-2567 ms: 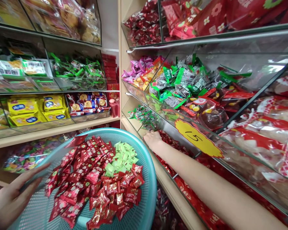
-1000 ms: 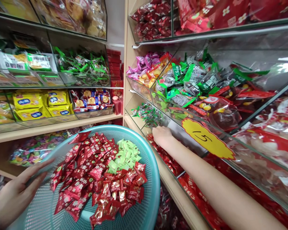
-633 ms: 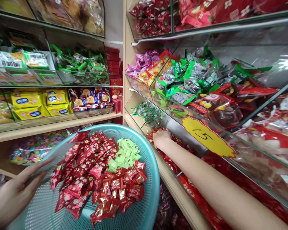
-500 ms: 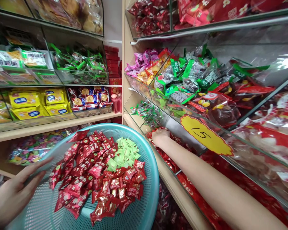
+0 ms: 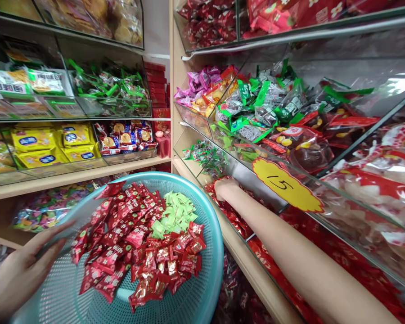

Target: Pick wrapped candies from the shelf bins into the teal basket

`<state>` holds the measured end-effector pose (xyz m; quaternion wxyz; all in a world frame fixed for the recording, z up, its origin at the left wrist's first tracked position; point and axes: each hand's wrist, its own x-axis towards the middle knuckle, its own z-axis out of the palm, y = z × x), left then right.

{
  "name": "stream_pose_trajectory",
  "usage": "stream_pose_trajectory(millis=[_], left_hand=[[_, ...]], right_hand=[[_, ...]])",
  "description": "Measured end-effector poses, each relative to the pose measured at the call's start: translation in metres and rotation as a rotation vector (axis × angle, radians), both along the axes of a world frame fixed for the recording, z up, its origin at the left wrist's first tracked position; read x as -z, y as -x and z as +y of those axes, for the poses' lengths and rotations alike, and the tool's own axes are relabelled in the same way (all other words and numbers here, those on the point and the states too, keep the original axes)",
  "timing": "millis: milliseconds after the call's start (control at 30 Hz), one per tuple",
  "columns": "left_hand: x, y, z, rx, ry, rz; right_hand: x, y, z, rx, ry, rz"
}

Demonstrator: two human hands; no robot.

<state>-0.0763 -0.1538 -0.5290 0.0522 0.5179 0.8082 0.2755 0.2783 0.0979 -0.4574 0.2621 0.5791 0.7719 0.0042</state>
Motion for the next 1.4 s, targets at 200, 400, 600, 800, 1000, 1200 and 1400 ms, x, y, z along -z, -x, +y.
stream_pose_trajectory(millis=[200,400,600,800,1000,1200,1400], left_hand=[[0.002,0.0,0.0,0.004,-0.003,0.004],[-0.004,-0.005,0.002,-0.01,-0.007,0.027],[-0.009,-0.008,0.003,-0.015,0.001,0.037],[-0.006,-0.005,0.003,-0.011,-0.006,0.067],[0.007,0.008,0.001,0.02,-0.043,0.141],[0.019,0.02,0.0,0.053,-0.065,0.156],[0.02,0.021,0.0,0.052,-0.058,0.169]], right_hand=[[-0.043,-0.002,-0.03,-0.063,-0.104,0.107],[-0.049,0.011,-0.077,-0.349,-0.181,0.556],[0.004,0.049,-0.125,-0.726,0.0,0.61],[0.043,0.059,-0.135,-0.856,-0.022,0.551],[0.045,0.056,-0.134,-0.854,-0.035,0.624],[-0.015,0.035,-0.114,-0.682,-0.107,0.689],[-0.055,-0.019,-0.075,-0.346,-0.172,0.419]])
